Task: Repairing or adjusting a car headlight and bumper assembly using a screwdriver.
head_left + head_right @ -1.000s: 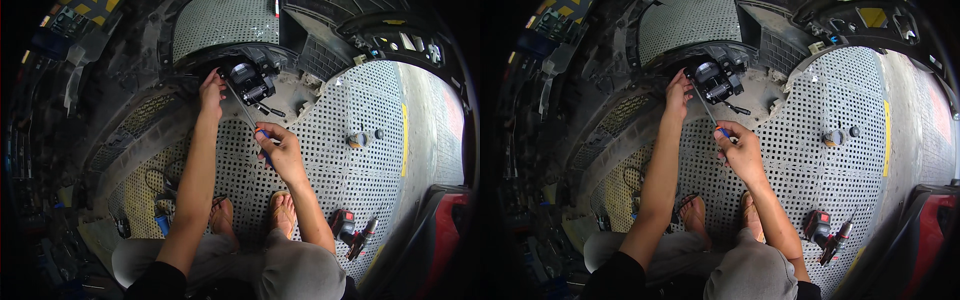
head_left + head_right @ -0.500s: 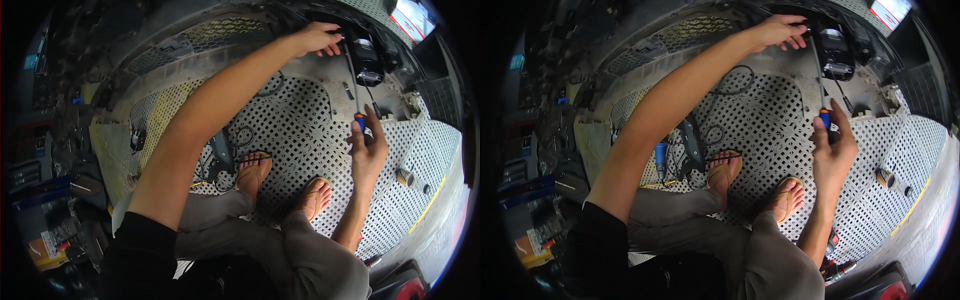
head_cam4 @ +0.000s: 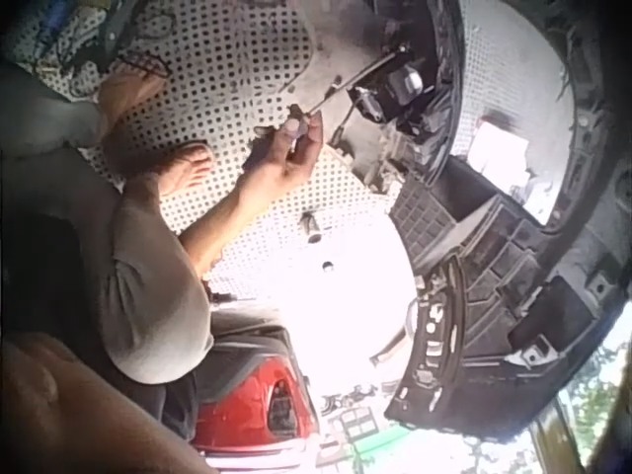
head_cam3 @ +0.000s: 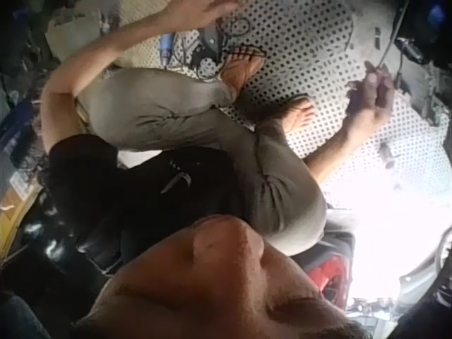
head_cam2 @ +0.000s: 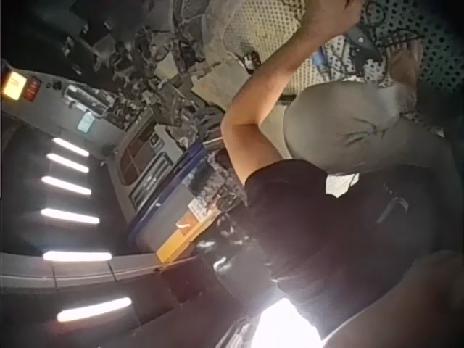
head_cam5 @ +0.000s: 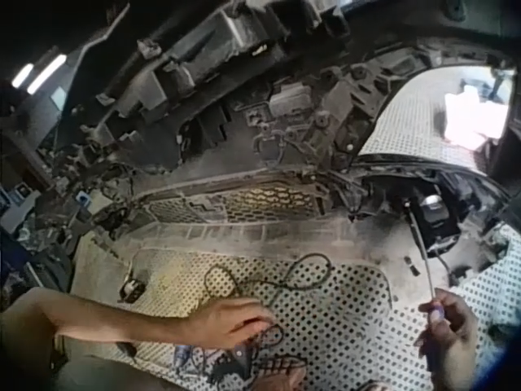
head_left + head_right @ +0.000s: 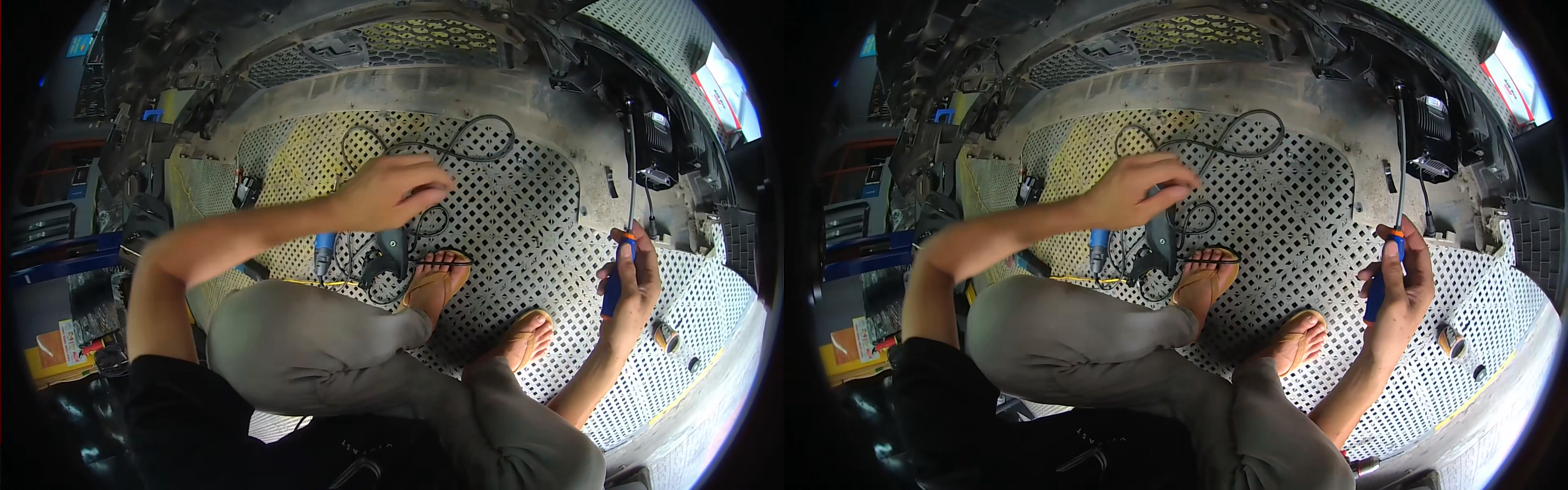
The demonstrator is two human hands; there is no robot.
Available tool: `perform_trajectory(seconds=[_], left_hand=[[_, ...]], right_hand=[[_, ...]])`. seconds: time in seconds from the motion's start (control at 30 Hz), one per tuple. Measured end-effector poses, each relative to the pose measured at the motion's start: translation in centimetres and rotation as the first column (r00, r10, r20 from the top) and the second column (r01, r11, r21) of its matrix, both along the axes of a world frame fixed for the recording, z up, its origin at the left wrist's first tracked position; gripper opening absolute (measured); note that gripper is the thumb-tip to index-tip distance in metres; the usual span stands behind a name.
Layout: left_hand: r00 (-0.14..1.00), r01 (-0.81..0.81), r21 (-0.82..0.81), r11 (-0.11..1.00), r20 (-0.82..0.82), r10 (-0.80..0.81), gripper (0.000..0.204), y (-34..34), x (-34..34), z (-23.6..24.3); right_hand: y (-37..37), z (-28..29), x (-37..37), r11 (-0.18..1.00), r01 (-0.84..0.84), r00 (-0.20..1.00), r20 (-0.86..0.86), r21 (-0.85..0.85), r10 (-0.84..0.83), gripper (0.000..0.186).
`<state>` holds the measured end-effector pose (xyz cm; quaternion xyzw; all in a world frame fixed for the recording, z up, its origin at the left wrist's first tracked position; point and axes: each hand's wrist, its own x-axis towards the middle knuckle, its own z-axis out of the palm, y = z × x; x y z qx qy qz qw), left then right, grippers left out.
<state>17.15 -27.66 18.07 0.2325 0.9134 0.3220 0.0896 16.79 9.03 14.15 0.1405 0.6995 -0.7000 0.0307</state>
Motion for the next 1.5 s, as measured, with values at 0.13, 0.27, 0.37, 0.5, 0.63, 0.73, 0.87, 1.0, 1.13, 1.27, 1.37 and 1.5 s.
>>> perform_trajectory(seconds=[0.13,0.27,0.37,0.5,0.63,0.73,0.87,1.0,1.13,1.27,1.37,1.5], left_hand=[[0.801,-0.597,-0.094,0.797,0.001,0.599,0.021,-7.8,6.9,-8.9],[0.796,-0.602,-0.285,0.746,-0.136,0.590,0.025,-9.8,9.5,-17.7],[0.798,-0.602,-0.378,0.703,-0.249,0.549,0.023,-11.6,10.5,-19.6],[0.803,-0.592,-0.453,0.666,-0.260,0.537,0.018,-10.5,10.2,-20.7],[0.785,-0.611,-0.421,0.670,-0.218,0.579,0.014,-10.1,9.7,-20.7],[0.779,-0.626,-0.230,0.745,-0.217,0.588,0.013,-10.4,9.8,-18.6],[0.763,-0.628,-0.083,0.774,-0.262,0.591,0.009,-11.3,10.8,-17.3],[0.712,-0.701,-0.020,0.713,-0.057,0.700,0.012,-11.3,11.6,-17.0],[0.727,-0.686,-0.006,0.727,-0.035,0.686,0.014,-9.8,11.2,-16.5],[0.691,-0.723,-0.033,0.690,-0.004,0.723,0.015,-8.9,10.4,-15.7],[0.674,-0.739,0.044,0.673,0.057,0.737,0.015,-8.4,9.6,-15.1],[0.674,-0.739,0.212,0.640,0.203,0.711,0.017,-6.7,6.8,-12.2]], right_hand=[[0.8,-0.6,-0.8,0.974,0.021,0.998,0.062,-0.226,-0.007,0.043],[1.8,-0.5,-0.2,0.938,0.064,0.989,0.150,-0.341,-0.013,0.043],[0.4,-1.0,-0.2,0.937,0.012,0.983,0.177,-0.349,0.054,0.042],[0.3,-0.4,0.0,0.959,-0.003,0.989,0.138,-0.283,0.044,0.041],[1.1,-0.6,-0.2,0.924,0.006,0.987,0.152,-0.382,0.056,0.039],[2.0,-1.3,-0.7,0.854,0.045,0.986,0.161,-0.518,0.046,0.042],[2.6,-1.7,-0.7,0.770,0.051,0.981,0.175,-0.636,0.080,0.044],[2.8,-2.6,-0.6,0.650,0.034,0.981,0.149,-0.759,0.124,0.043],[2.7,-3.1,-0.5,0.543,0.050,0.981,0.144,-0.838,0.132,0.043],[1.9,-2.4,-0.6,0.751,-0.002,0.981,0.144,-0.660,0.129,0.042],[1.4,-1.0,-0.1,0.961,-0.031,0.989,0.129,-0.273,0.068,0.043],[1.3,-0.3,0.0,0.996,-0.085,0.986,0.139,-0.018,0.087,0.042]])
